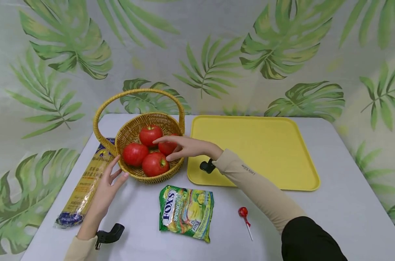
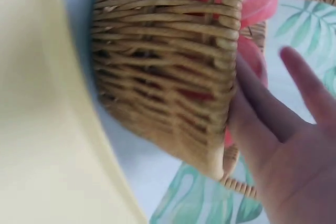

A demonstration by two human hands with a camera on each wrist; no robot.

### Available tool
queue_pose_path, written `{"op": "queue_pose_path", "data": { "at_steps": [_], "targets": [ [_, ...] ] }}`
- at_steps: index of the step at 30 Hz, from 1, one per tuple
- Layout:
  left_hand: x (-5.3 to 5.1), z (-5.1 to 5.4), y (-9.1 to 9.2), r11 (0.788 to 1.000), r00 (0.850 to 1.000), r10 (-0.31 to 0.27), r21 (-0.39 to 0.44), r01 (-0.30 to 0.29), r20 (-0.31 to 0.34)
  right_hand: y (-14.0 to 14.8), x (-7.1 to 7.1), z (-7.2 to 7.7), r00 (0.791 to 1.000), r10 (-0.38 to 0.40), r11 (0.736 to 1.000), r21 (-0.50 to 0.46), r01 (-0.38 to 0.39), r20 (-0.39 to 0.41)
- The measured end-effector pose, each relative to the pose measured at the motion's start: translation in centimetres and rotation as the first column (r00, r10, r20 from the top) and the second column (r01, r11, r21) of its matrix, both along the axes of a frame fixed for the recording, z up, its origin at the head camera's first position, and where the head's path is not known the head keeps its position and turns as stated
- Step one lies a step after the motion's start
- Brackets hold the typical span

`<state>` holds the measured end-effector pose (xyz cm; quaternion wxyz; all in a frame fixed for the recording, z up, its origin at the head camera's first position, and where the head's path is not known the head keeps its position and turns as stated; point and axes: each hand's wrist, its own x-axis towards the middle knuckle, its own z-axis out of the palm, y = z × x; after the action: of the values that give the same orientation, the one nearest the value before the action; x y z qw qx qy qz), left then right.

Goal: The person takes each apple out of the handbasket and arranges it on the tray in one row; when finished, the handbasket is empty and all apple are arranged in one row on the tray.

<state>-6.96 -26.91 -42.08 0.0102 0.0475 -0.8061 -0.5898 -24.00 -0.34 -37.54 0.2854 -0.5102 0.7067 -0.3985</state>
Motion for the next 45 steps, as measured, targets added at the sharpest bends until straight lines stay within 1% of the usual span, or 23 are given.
{"op": "queue_pose_path", "data": {
  "at_steps": [4, 8, 11, 16, 19, 23, 26, 28, 30, 33, 35, 38, 41, 45],
  "targets": [
    [-0.7, -0.9, -0.3, 0.999, 0.998, -0.016, 0.037, 0.014, 0.057, -1.7, -0.4, -0.2, 0.995, 0.095, 0.994, 0.063, -0.094, -0.011],
    [-1.3, -1.4, -0.6, 0.998, 0.997, -0.030, 0.054, 0.026, 0.070, -3.0, -0.8, -0.4, 0.986, 0.167, 0.977, 0.139, -0.164, -0.010],
    [-1.8, -1.6, -0.6, 0.998, 0.997, -0.037, 0.055, 0.033, 0.074, -3.7, -1.0, -0.6, 0.981, 0.192, 0.961, 0.206, -0.187, -0.005],
    [-2.3, -1.8, -0.5, 0.996, 0.995, -0.057, 0.069, 0.052, 0.081, -4.4, -0.9, -1.0, 0.976, 0.213, 0.937, 0.272, -0.219, 0.052],
    [-2.3, -2.0, -0.4, 0.995, 0.995, -0.059, 0.088, 0.052, 0.082, -4.7, -0.6, -1.3, 0.977, 0.204, 0.935, 0.283, -0.215, 0.067],
    [-2.2, -2.2, -0.3, 0.993, 0.996, -0.044, 0.116, 0.035, 0.078, -4.9, -0.3, -1.6, 0.985, 0.172, 0.947, 0.272, -0.172, 0.021],
    [-2.2, -2.3, -0.2, 0.990, 0.996, -0.034, 0.143, 0.022, 0.083, -4.8, -0.1, -1.7, 0.989, 0.146, 0.959, 0.249, -0.134, -0.033],
    [-2.2, -2.4, -0.2, 0.987, 0.996, -0.031, 0.159, 0.017, 0.086, -4.6, 0.0, -1.8, 0.992, 0.124, 0.968, 0.224, -0.112, -0.039],
    [-2.3, -2.4, -0.2, 0.985, 0.996, -0.031, 0.172, 0.015, 0.088, -4.4, 0.1, -1.7, 0.995, 0.101, 0.978, 0.183, -0.097, -0.008],
    [-2.3, -2.4, -0.1, 0.984, 0.996, -0.029, 0.180, 0.013, 0.087, -3.7, 0.3, -1.3, 0.992, 0.051, 0.989, 0.130, -0.066, 0.118],
    [-2.3, -2.4, -0.1, 0.983, 0.996, -0.029, 0.182, 0.013, 0.085, -3.3, 0.3, -0.9, 0.978, 0.016, 0.995, 0.095, -0.036, 0.209],
    [-2.3, -2.4, 0.0, 0.984, 0.996, -0.025, 0.178, 0.010, 0.087, -2.5, 0.4, -0.3, 0.948, -0.045, 0.998, 0.058, 0.028, 0.314],
    [-2.3, -2.3, 0.0, 0.984, 0.996, -0.025, 0.180, 0.009, 0.087, -1.6, 0.3, 0.4, 0.921, -0.090, 0.996, 0.021, 0.089, 0.378],
    [-2.3, -2.3, 0.0, 0.984, 0.996, -0.029, 0.180, 0.013, 0.085, -0.2, 0.0, 0.9, 0.895, -0.141, 0.988, 0.001, 0.155, 0.422]
  ]
}}
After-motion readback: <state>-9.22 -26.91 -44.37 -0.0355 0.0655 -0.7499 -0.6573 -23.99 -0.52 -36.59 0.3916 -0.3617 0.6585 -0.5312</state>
